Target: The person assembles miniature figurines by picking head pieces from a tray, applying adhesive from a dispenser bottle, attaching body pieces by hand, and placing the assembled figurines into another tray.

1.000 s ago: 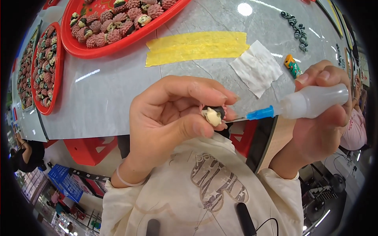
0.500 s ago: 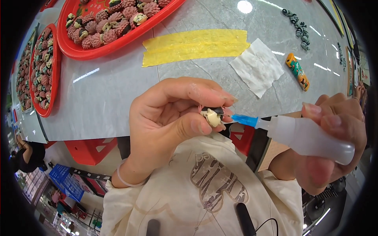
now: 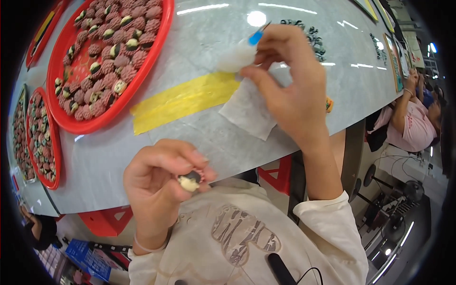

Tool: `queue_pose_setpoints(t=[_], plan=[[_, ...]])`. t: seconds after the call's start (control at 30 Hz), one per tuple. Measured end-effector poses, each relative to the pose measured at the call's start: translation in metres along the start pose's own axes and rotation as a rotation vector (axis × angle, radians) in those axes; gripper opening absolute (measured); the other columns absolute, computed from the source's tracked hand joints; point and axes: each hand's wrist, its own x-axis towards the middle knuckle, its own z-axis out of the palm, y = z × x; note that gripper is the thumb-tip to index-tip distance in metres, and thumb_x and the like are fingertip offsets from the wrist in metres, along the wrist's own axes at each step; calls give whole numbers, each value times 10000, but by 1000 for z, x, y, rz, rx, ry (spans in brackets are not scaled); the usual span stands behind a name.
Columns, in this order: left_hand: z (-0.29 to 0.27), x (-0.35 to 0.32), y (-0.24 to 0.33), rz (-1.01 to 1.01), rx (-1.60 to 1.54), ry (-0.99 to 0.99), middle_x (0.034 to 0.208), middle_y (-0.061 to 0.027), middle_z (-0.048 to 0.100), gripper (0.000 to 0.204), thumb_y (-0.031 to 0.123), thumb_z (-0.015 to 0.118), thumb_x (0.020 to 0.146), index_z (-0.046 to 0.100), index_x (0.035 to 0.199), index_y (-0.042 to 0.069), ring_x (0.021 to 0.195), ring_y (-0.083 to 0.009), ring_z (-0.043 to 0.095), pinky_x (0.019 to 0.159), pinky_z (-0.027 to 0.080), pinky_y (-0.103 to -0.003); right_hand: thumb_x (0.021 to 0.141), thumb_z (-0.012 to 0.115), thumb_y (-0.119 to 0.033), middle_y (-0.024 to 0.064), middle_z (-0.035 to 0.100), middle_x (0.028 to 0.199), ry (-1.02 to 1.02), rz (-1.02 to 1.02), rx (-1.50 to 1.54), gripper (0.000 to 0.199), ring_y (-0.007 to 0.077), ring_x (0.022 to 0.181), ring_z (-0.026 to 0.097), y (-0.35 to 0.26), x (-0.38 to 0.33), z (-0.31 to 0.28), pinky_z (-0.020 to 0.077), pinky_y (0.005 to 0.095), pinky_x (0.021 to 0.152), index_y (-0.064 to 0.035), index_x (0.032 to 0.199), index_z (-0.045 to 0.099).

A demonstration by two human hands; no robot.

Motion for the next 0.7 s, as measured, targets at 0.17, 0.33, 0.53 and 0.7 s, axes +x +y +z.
queue_pose_setpoints(t=[0.17,0.33,0.53,0.7], plan=[[0,3,7,12,51,37,837,-144,511,275,187,651,724,482,832,0,682,-188,574,558,507,-251,661,595,26,46,558,752,97,-30,-338,217,111,673,529,14,8,-51,426,221,632,6,869,537],[0,3,6,-6,65,22,853,-150,513,300,210,658,716,484,843,1,682,-185,571,550,500,-246,693,590,-3,35,575,752,28,147,-699,168,101,658,520,22,9,-55,413,212,617,4,860,573],[-1,6,5,-33,-12,5,893,-166,516,310,180,658,717,491,886,-18,700,-193,572,598,489,-260,778,533,-29,101,562,884,48,426,508,173,101,657,498,-10,-7,-65,397,193,598,15,945,544],[7,11,2,-63,-29,-27,917,-143,495,325,203,654,721,467,908,13,703,-184,559,574,461,-220,748,619,-183,148,494,846,-130,392,726,275,97,585,465,-32,-23,-46,362,162,433,24,895,514]])
